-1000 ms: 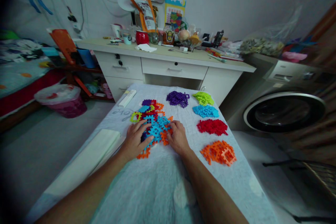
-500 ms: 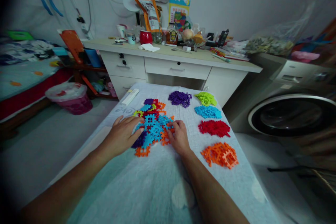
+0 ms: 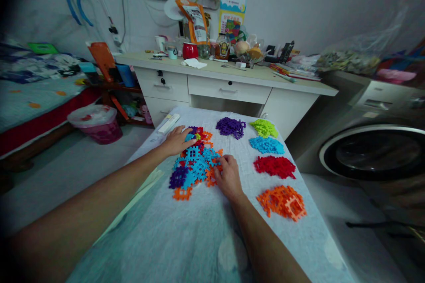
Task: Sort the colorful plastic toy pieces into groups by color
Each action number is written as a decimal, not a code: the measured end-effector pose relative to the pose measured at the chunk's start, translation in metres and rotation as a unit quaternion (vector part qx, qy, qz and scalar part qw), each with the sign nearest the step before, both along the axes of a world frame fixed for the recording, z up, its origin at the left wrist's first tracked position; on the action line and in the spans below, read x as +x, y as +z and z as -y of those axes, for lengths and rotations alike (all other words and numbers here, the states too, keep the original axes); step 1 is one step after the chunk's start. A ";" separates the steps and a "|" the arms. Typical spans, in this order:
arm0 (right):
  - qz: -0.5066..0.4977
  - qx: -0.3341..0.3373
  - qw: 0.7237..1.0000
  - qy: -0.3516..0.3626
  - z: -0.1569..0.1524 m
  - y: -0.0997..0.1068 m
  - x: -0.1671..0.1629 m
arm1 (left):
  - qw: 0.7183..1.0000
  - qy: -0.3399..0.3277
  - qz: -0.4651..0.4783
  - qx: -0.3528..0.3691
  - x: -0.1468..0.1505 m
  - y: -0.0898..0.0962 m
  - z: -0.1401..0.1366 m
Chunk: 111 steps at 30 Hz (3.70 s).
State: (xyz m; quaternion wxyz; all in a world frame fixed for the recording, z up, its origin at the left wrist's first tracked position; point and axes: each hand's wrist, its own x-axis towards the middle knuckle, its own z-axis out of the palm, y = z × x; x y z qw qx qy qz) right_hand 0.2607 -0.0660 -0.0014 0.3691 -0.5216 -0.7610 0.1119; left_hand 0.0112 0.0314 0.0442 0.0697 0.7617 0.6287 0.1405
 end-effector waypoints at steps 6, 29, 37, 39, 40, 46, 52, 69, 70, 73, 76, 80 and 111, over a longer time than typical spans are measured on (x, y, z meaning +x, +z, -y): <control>0.000 -0.001 1.000 0.004 -0.001 -0.001 0.001 | 0.995 0.026 0.054 -0.081 0.019 0.005 -0.046; -0.035 -0.011 0.999 0.005 -0.002 0.002 0.001 | 0.986 -0.135 0.032 -0.092 0.048 0.011 -0.047; -0.067 -0.007 0.998 -0.002 -0.003 0.001 0.002 | 0.968 -0.239 0.074 0.003 0.041 0.026 -0.002; -0.072 -0.003 0.997 -0.002 -0.003 0.001 0.002 | 0.959 -0.265 0.091 0.037 0.039 0.026 0.013; -0.074 -0.001 0.997 -0.001 -0.003 0.001 0.002 | 0.957 -0.269 0.103 0.043 0.038 0.024 0.021; -0.081 -0.001 0.997 0.002 -0.003 0.000 0.003 | 0.948 -0.273 0.159 0.031 0.027 0.016 0.074; -0.086 0.000 0.996 0.001 -0.003 0.001 0.002 | 0.978 -0.197 0.071 -0.029 -0.001 0.022 0.124; -0.068 -0.004 0.998 0.001 0.000 0.004 0.001 | 0.984 -0.136 0.072 -0.085 -0.006 0.009 0.139; -0.067 -0.003 0.998 0.002 0.000 0.004 0.001 | 0.984 -0.142 0.085 -0.070 -0.004 0.007 0.139; -0.065 0.001 0.998 0.008 0.000 0.003 0.002 | 0.982 -0.150 0.111 -0.035 0.004 0.004 0.137; -0.066 0.008 0.998 0.007 0.000 0.003 0.003 | 0.980 -0.150 0.131 -0.017 0.012 0.003 0.131; -0.070 0.010 0.998 0.005 0.000 0.003 0.002 | 0.975 -0.152 0.162 0.007 0.022 0.003 0.122; 0.055 0.082 0.986 -0.132 -0.038 0.049 0.085 | 0.968 -0.101 0.166 0.158 0.026 -0.028 0.114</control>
